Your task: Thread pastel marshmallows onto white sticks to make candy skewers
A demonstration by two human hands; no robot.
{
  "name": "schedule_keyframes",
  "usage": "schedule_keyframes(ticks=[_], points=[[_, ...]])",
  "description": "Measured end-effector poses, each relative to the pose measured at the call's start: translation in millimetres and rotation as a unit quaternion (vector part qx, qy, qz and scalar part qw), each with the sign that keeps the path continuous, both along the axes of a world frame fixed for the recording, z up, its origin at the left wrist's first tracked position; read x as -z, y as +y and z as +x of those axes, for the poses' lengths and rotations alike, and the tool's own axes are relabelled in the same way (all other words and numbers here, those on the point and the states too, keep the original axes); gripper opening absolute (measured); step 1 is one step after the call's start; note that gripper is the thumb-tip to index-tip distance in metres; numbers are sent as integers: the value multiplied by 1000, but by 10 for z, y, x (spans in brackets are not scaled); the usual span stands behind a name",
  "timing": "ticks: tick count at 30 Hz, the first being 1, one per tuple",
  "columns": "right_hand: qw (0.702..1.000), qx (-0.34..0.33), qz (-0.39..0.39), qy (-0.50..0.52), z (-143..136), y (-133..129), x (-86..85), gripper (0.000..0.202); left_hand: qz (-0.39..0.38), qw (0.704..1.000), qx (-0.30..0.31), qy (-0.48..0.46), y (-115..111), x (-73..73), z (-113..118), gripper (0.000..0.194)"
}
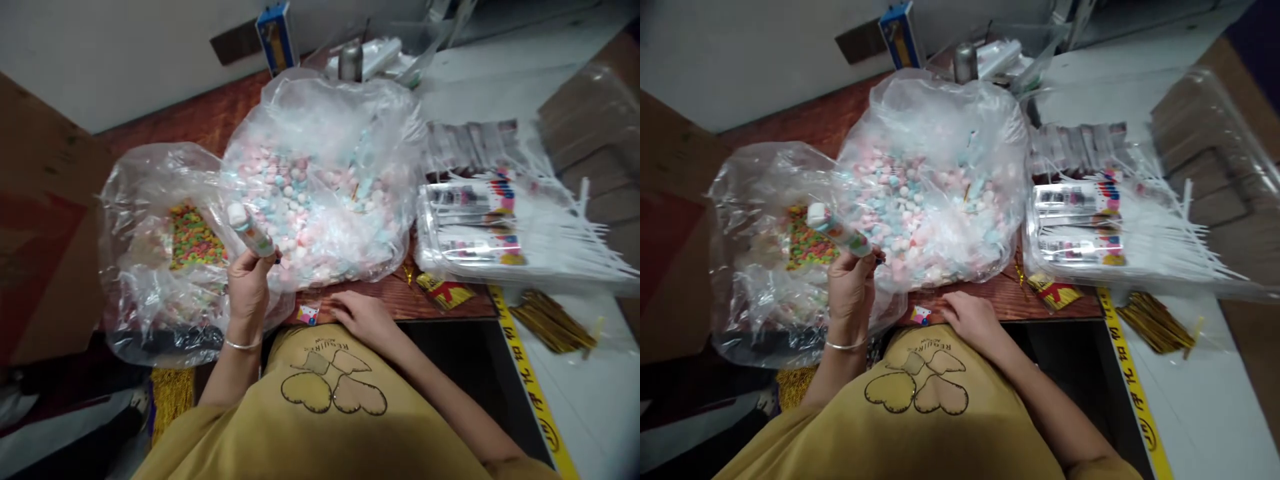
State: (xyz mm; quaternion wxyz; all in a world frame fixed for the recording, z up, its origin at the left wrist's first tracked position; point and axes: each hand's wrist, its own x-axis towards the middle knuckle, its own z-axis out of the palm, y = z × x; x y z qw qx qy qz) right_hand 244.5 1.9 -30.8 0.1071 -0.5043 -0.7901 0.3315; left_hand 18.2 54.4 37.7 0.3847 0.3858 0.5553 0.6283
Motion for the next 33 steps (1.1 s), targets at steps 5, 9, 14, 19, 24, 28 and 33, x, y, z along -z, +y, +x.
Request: schedule_keyframes(ticks=[5,9,14,19,24,28,33], points=[[989,-113,66,-66,-422,83,46,40,6,1000,-10,-20,-116,-40,-57,27],[975,-176,103,-87,-536,137,111,47,-10,998,-26,-52,-163,-23,-90,33],[965,-197,135,-107,-595,159,73,21,-4,995,-22,-95,-132,13,-101,36],[954,-216,199,-63,-468,157,-418,16,49,991,-56,-106,-89,0,-336,37],[942,-78,321,-62,-602,775,-937,37,87,990,-64,-88,-63,-18,-415,35],[950,71,286,-105,-573,1233,-909,40,58,996,-53,-52,-106,12,-395,29],[932,240,223,-157,-83,1196,-646,28,18,997,-67,-44,-114,97,-413,36]])
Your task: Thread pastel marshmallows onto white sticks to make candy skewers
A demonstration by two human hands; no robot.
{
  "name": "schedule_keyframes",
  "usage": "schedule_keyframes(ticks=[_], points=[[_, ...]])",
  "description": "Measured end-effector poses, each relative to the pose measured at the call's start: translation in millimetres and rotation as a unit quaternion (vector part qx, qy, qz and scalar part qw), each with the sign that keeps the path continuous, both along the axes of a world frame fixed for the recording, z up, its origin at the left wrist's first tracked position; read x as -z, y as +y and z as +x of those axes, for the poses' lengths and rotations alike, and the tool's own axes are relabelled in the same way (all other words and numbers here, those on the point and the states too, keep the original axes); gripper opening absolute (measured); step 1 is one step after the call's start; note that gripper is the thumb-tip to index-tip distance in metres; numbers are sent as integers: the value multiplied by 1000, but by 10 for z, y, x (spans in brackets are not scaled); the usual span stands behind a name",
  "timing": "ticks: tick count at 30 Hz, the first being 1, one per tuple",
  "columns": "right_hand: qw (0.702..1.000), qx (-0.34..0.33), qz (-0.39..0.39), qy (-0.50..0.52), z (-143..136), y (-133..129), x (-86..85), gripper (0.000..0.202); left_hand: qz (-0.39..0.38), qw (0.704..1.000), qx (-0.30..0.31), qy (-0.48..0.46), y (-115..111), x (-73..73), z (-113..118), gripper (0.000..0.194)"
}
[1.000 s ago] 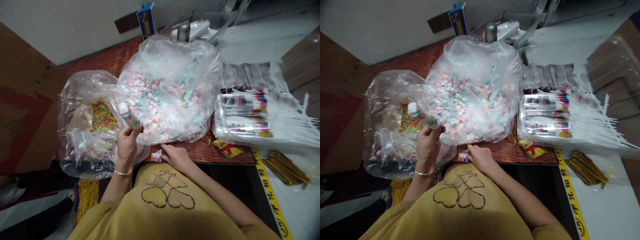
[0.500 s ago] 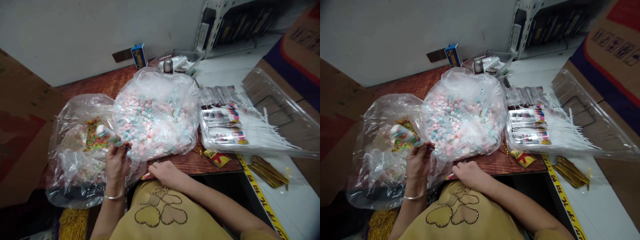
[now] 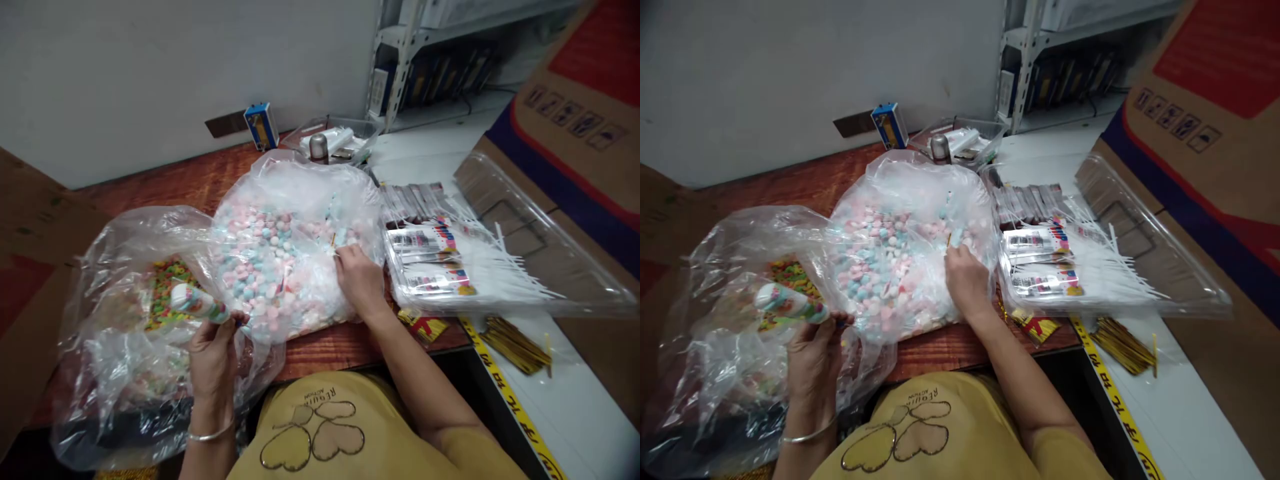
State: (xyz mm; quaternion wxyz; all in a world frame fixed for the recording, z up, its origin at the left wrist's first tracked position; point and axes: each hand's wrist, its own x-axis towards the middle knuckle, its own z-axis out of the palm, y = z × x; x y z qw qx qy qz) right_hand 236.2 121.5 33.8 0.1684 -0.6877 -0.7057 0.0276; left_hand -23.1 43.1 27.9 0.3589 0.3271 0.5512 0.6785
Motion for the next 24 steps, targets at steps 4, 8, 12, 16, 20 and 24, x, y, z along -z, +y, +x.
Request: schedule_keyframes(ticks=[4,8,12,16,20,24], points=[[999,3,-23,-23,167,60,101,22,-18,999,36,-13,76,22,139,36],[999,1,-28,-34,113,202,157,22,-40,996,76,17,124,48,211,29],[1000,-5,21,-7,148,190,207,21,-67,992,66,86,140,60,174,25],[967,-18,180,177,92,-21,83,18,-54,962,67,259,192,-24,234,17],[868,-110,132,465,-244,-300,-132,11,27,896,54,439,289,-99,396,16],[791,-186,0,582,-650,-458,-91,13,69,820,35,567,327,-112,532,19]])
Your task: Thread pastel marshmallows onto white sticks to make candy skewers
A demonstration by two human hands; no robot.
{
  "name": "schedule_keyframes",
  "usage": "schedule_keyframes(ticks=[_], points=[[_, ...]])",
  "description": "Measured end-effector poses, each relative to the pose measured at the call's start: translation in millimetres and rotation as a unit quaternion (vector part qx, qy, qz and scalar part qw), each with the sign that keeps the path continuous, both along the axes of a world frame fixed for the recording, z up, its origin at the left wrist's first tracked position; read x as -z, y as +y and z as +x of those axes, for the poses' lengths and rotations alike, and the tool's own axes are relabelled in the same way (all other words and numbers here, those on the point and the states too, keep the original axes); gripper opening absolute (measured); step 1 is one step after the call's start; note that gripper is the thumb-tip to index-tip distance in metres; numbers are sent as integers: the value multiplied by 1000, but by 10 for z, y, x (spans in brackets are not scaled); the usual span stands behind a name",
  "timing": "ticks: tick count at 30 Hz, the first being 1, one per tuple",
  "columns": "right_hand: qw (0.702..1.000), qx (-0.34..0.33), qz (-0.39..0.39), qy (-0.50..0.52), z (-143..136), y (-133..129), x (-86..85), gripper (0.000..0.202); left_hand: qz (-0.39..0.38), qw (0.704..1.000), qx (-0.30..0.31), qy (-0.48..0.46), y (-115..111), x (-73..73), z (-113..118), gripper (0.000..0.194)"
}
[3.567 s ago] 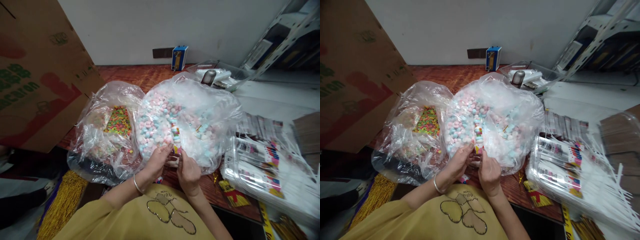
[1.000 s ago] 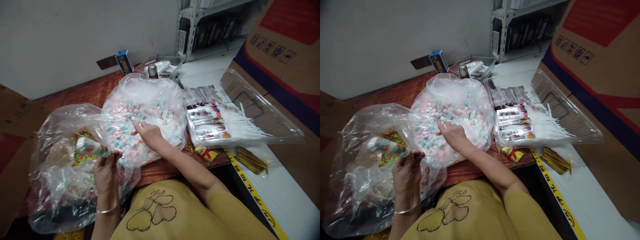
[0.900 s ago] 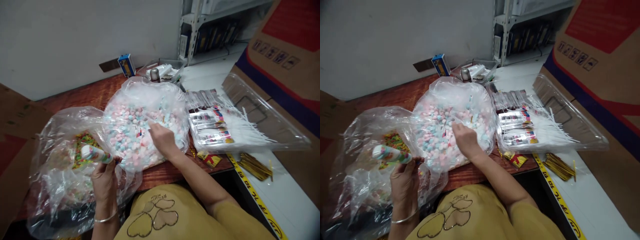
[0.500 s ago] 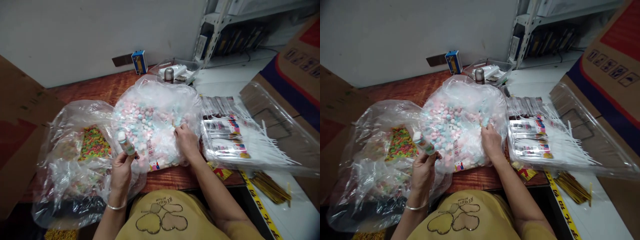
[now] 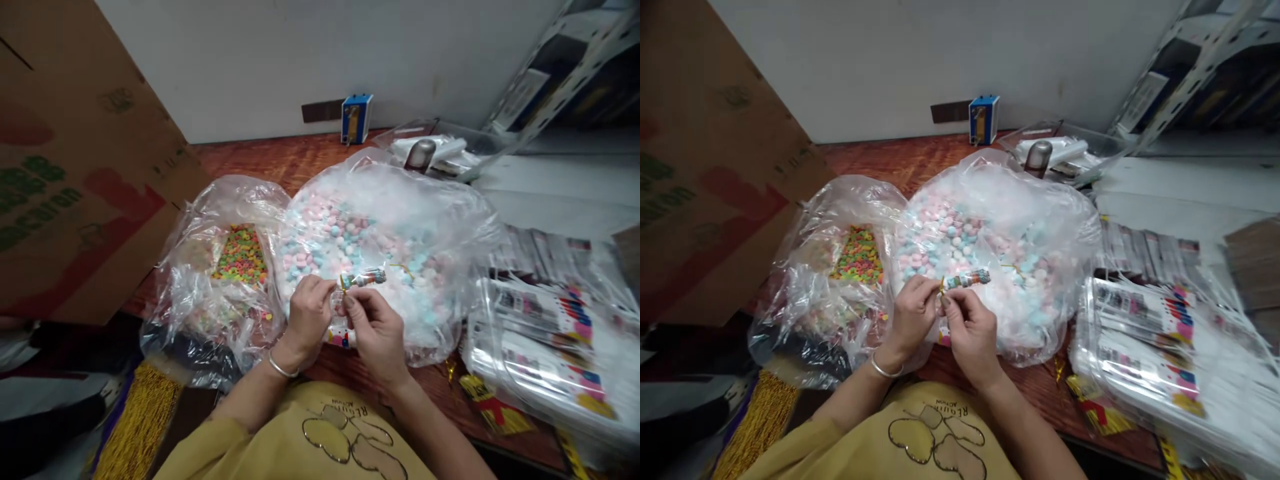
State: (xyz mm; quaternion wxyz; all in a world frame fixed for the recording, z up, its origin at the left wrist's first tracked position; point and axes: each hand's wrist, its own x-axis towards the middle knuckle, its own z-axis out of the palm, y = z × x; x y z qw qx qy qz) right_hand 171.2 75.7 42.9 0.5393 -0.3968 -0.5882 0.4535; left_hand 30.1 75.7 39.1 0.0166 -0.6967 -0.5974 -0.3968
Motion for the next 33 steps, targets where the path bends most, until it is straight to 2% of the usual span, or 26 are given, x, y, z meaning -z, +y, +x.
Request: schedule_keyframes(ticks=[2,5,8,11,14,16,17,19,22,24,26,28,30,33], points=[[999,4,-29,13,-118,-7,99,16,12,1000,-3,29,-2,8,34,16],[997,21,-65,25,-168,24,221,20,37,999,-25,21,-7,36,51,10],[996,19,-84,29,-151,51,270,23,62,998,-33,0,-12,67,49,9],[995,23,-93,30,-144,65,287,25,58,998,-5,-13,-23,69,49,13],[995,28,-93,26,-150,74,289,25,32,996,12,-83,-23,36,60,15],[996,35,-83,15,-154,82,282,24,-13,980,9,-198,-5,8,76,12],[996,42,-73,4,-156,89,278,23,-47,961,6,-274,11,-4,85,9],[997,55,-50,-21,-159,109,276,22,-126,888,11,-442,51,-19,106,5],[997,64,-20,-37,-163,153,298,20,-212,743,50,-633,112,-22,135,31],[998,61,-9,-33,-155,184,318,17,-238,676,73,-694,139,-25,148,41],[998,57,-2,-28,-131,211,327,14,-256,634,94,-724,152,-33,153,44],[998,50,14,-35,-93,233,322,20,-274,605,115,-739,156,-42,154,44],[997,44,41,-56,-53,250,311,30,-292,583,135,-746,155,-44,155,43],[989,65,98,-94,-18,259,310,26,-305,556,146,-759,155,-30,167,42]])
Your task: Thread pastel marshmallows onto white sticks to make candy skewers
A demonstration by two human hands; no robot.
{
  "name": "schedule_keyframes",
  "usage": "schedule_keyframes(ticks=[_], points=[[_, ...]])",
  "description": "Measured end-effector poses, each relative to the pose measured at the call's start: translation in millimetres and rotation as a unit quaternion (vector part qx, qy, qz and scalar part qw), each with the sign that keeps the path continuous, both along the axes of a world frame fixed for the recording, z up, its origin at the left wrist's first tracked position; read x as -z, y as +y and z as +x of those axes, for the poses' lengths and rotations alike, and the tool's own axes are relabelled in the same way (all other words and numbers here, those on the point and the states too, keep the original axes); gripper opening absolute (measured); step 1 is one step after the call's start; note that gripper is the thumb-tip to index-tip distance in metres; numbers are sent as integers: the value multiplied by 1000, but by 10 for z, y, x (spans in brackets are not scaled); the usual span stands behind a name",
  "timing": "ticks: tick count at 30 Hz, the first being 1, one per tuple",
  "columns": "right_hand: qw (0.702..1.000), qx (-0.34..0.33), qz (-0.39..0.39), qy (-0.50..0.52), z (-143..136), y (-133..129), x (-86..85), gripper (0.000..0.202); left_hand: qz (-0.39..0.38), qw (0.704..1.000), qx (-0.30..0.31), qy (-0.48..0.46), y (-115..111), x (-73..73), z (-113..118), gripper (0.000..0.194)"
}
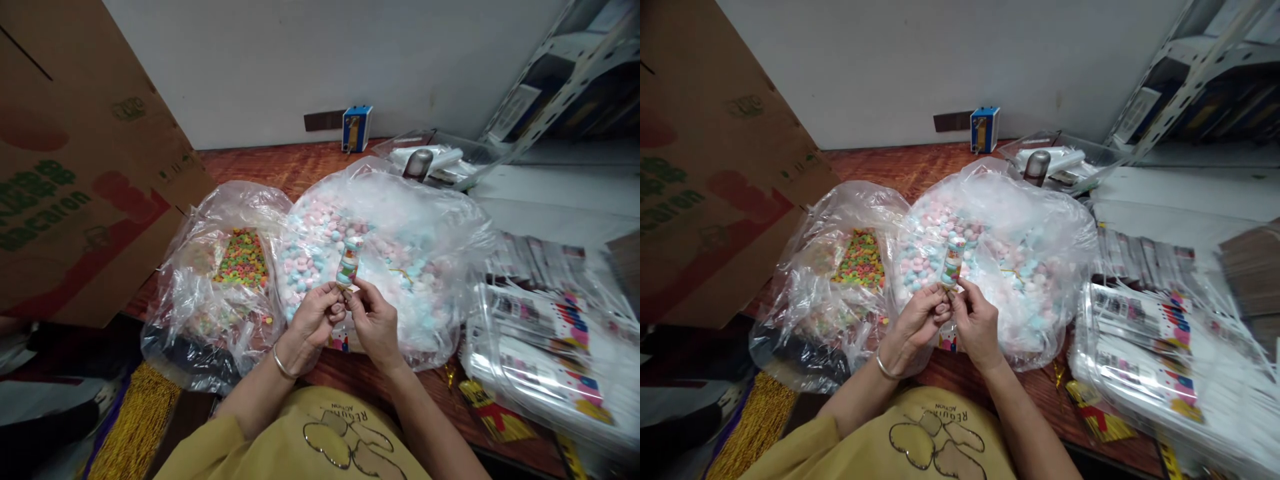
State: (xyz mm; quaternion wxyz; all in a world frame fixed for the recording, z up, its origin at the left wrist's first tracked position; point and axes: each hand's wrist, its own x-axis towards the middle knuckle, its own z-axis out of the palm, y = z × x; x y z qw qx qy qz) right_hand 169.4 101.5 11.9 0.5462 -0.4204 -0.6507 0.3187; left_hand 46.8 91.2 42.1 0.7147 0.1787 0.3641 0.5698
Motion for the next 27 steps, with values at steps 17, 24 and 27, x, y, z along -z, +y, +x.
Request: schedule_keyframes(ticks=[17,24,27], points=[[980,28,146,-133,136,-19,-98,19,296,752,-163,566,-128,144,21,15],[996,-23,-38,75,41,-97,-170,14,160,913,-117,357,-174,136,180,26],[998,35,49,20,41,-92,-193,10,163,922,-115,333,-177,146,213,29]])
